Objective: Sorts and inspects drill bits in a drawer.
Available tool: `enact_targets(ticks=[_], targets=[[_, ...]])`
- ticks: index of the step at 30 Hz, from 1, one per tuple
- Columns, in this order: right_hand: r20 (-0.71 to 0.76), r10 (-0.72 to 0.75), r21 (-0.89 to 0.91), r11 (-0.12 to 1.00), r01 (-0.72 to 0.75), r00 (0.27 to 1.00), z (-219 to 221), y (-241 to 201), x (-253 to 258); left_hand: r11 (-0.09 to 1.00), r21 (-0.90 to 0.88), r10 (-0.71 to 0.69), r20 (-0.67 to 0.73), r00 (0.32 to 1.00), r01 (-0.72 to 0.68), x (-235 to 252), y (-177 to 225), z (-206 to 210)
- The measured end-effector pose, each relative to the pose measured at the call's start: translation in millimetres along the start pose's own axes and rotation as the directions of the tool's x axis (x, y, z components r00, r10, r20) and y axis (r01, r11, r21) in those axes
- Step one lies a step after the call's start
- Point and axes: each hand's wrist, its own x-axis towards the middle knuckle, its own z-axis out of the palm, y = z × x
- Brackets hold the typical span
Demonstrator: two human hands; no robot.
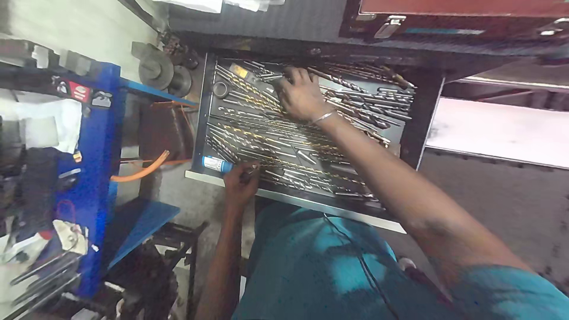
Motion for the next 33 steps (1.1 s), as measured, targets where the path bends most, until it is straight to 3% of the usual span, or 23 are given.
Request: enact_targets(ticks=[6,13,17,21,28,33], targets=[[0.04,0.095,-0.019,0.995,-0.094,0.995,-1,3,5,1.0,0.002,-0.023,-0.007,1.0,0.023,0,1,1],[-0.152,-0.004,0.048,0.999,0.012,0.988,-4,-13,21,1.0,-0.004,0.001,0.005,1.0,-0.001,1,2,0],[-0.047,0.014,0.026,1.0,-0.012,0.999,-7,-29,40,1.0,-0.026,-0.013,0.027,1.0,0.014,3,4,-2],[0.058,0.095,0.035,0.995,-0.097,0.994,-4,-31,52,0.995,-0.044,-0.093,0.022,0.995,0.094,3,9,-4],[0.038,0.161,0.045,0.986,-0.163,0.986,-3,-35,50,0.968,-0.138,-0.201,0.082,0.976,0.211,5,13,-12],[-0.011,0.191,0.042,0.981,-0.191,0.981,0,-42,43,0.888,-0.331,-0.262,0.205,0.943,0.318,23,16,-29]])
